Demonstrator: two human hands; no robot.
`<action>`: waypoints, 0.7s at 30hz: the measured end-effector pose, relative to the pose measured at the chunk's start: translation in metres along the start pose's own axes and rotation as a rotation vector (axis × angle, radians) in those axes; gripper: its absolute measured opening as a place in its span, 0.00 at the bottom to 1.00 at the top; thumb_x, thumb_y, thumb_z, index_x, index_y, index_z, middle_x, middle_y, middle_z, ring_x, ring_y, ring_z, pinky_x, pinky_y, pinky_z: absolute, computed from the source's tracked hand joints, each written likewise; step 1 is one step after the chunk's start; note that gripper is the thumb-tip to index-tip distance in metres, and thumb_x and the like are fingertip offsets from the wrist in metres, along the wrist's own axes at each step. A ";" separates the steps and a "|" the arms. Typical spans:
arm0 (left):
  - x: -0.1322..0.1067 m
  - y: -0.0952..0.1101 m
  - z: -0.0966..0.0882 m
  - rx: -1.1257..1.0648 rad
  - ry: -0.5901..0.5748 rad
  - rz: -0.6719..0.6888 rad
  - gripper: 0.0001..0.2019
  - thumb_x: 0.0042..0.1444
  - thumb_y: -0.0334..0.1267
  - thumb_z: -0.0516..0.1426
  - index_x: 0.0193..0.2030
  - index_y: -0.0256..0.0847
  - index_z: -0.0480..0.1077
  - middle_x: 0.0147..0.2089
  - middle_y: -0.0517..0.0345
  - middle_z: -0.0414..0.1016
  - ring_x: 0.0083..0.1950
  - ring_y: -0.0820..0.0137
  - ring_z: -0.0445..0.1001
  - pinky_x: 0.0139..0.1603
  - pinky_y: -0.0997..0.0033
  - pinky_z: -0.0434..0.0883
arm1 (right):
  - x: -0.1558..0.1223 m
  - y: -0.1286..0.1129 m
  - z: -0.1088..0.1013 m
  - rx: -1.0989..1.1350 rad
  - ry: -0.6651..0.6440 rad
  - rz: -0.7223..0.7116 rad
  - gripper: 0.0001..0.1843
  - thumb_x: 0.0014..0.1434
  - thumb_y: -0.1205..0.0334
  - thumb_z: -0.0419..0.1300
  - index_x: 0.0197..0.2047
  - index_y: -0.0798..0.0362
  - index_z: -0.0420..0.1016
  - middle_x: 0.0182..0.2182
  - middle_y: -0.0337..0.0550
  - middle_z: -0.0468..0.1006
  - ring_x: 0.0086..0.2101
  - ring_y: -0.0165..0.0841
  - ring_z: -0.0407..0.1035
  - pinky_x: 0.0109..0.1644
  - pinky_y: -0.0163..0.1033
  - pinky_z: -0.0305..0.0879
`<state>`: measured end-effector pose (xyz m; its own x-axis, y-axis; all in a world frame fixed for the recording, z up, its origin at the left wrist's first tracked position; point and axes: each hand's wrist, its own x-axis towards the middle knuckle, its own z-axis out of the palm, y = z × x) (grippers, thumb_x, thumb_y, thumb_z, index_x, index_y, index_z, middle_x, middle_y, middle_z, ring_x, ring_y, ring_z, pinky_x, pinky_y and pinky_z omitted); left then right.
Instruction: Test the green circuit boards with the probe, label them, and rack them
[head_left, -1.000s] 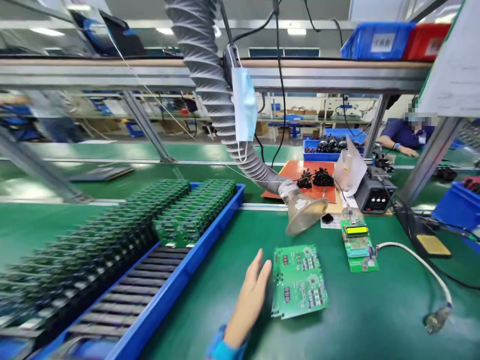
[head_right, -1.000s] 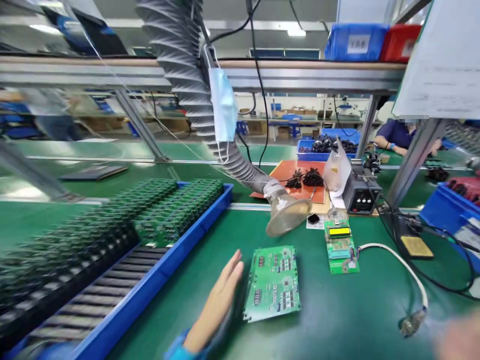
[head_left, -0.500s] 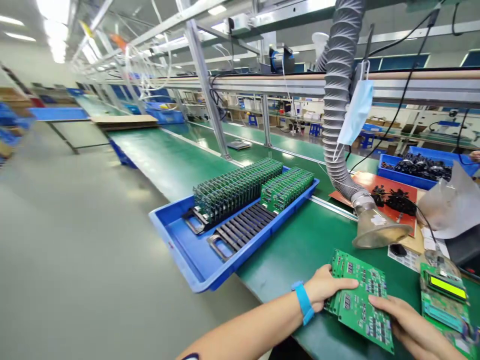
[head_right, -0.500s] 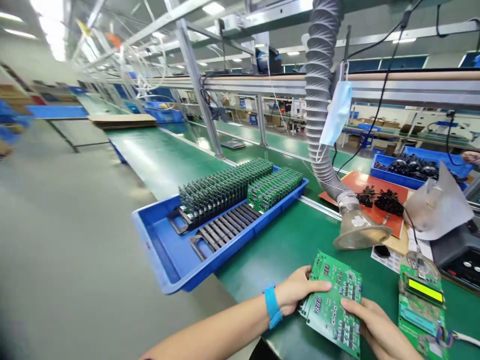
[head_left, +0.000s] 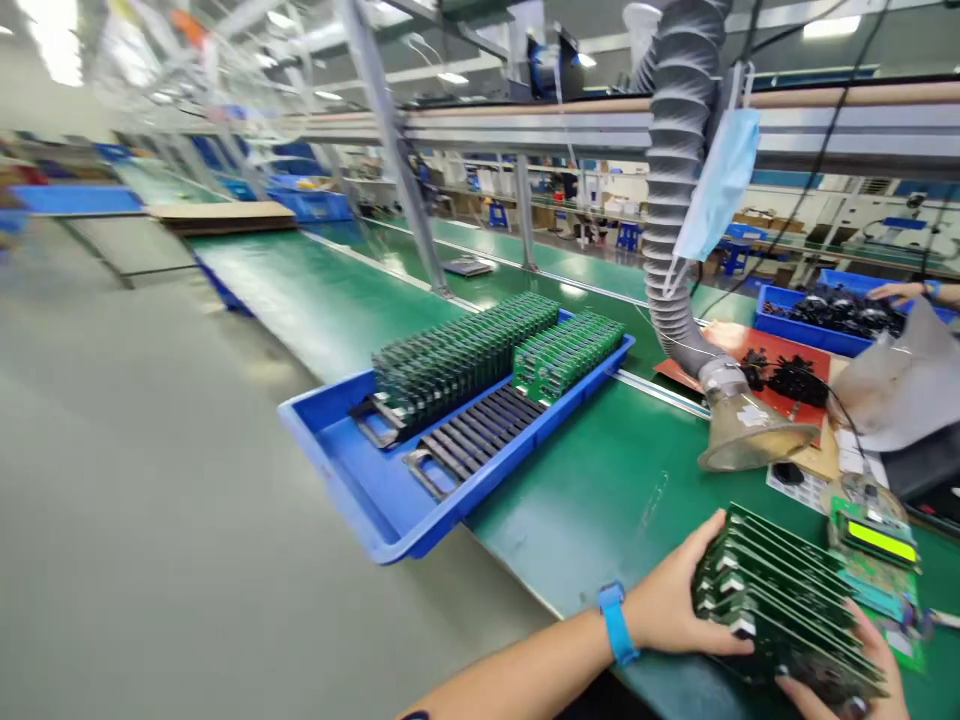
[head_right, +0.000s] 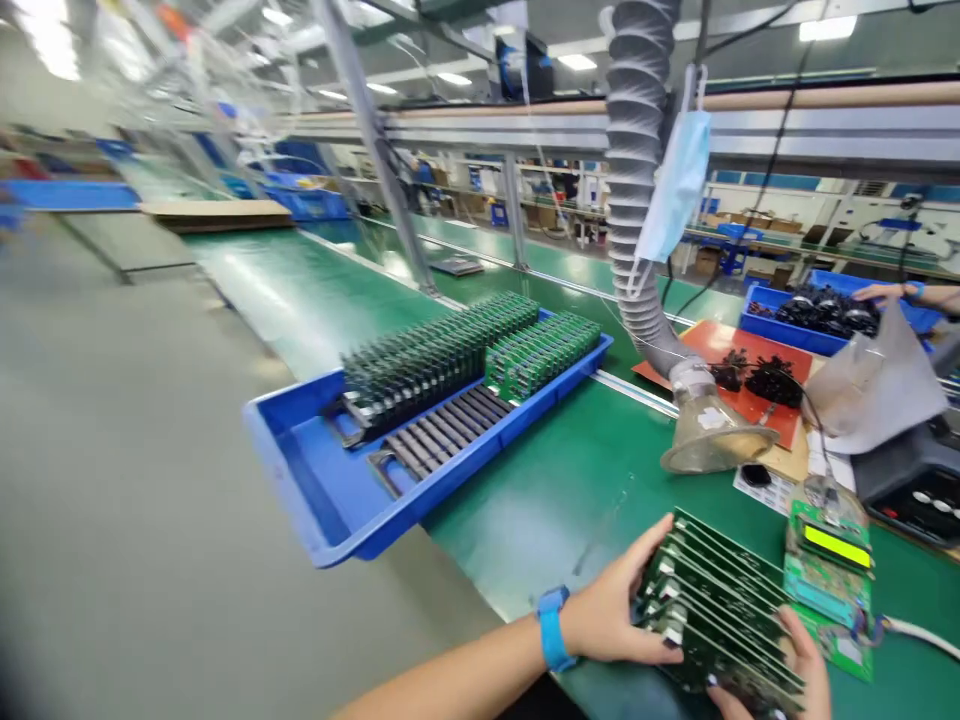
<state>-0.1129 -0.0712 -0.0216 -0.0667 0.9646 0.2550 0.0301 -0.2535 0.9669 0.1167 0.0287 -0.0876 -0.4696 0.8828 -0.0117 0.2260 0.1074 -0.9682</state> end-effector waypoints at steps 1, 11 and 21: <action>-0.003 -0.004 0.001 0.072 -0.035 -0.006 0.61 0.36 0.45 0.71 0.71 0.42 0.37 0.72 0.45 0.43 0.70 0.50 0.47 0.70 0.53 0.45 | -0.007 0.002 0.002 -0.058 0.018 -0.086 0.56 0.45 0.54 0.69 0.68 0.37 0.37 0.54 0.44 0.73 0.53 0.55 0.67 0.55 0.59 0.70; -0.009 -0.008 0.007 0.105 -0.151 0.045 0.71 0.29 0.69 0.61 0.67 0.47 0.13 0.73 0.48 0.16 0.71 0.44 0.28 0.68 0.41 0.34 | -0.024 -0.062 0.027 -0.022 -0.187 -0.211 0.70 0.46 0.56 0.70 0.67 0.43 0.12 0.70 0.50 0.31 0.66 0.47 0.43 0.65 0.58 0.48; -0.005 -0.006 0.018 -0.211 0.100 -0.050 0.49 0.45 0.74 0.37 0.70 0.51 0.33 0.74 0.64 0.28 0.73 0.54 0.33 0.71 0.56 0.34 | -0.012 -0.072 0.029 0.019 -0.270 -0.213 0.75 0.41 0.53 0.73 0.66 0.41 0.10 0.69 0.46 0.20 0.67 0.45 0.31 0.67 0.55 0.40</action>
<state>-0.0951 -0.0733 -0.0286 -0.1620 0.9670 0.1966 -0.1839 -0.2253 0.9568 0.0816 -0.0028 -0.0252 -0.7140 0.6884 0.1276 0.0839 0.2651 -0.9606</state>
